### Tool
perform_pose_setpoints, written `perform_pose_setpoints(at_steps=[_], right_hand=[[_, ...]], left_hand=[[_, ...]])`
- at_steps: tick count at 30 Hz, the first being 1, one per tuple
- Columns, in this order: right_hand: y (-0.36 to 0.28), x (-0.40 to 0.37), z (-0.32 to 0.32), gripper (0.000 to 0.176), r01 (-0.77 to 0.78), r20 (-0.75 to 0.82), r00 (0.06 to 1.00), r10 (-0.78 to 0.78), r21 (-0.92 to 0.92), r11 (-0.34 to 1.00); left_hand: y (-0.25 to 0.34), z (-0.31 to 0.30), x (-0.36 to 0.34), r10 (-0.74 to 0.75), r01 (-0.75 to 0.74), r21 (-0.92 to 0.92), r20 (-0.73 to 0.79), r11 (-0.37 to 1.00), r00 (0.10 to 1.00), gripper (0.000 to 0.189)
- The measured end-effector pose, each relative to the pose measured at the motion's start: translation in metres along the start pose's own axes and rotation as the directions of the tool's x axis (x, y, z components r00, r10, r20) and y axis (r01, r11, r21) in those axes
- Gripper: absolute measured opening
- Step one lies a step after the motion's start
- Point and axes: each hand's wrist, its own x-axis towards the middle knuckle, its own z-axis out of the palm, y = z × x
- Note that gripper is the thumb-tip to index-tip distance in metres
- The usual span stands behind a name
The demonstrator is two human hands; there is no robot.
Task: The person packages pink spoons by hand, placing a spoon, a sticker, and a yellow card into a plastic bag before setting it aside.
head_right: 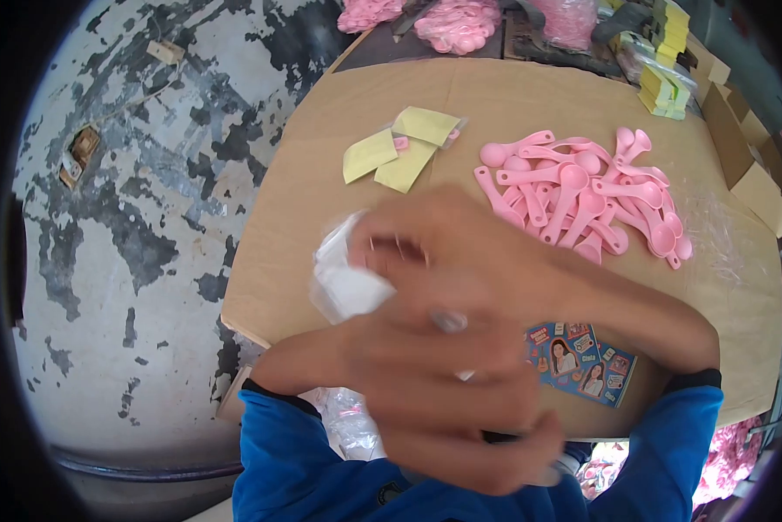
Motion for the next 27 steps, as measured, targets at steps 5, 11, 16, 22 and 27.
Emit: perform_pose_setpoints(at_steps=[5, 11, 16, 22, 27], right_hand=[[-0.024, 0.005, -0.056, 0.018, -0.019, -0.375, 0.927, 0.029, 0.032, 0.999], [-0.004, 0.004, -0.101, 0.024, -0.016, -0.372, 0.923, 0.100, 0.221, 0.975], [0.008, 0.000, -0.105, 0.023, -0.277, -0.241, 0.929, 0.280, 0.044, 0.960], [0.030, -0.009, -0.110, 0.023, -0.197, -0.203, 0.965, 0.168, -0.133, 0.971], [0.006, -0.025, -0.111, 0.027, -0.279, -0.385, 0.918, 0.092, -0.467, 0.839]], left_hand=[[-0.050, -0.043, 0.009, -0.339, 0.331, 0.361, -0.042, 0.872, 0.940, 0.021], [-0.097, -0.025, -0.023, -0.910, 0.898, -0.361, 0.226, 0.252, 0.347, 0.063], [-0.103, -0.016, -0.031, -0.802, 0.893, -0.448, 0.515, 0.051, 0.304, 0.054], [-0.102, -0.013, -0.035, -0.820, 0.876, -0.477, 0.529, -0.072, 0.220, 0.041], [-0.105, -0.007, -0.040, -0.839, 0.849, -0.512, 0.514, -0.132, 0.180, 0.036]])
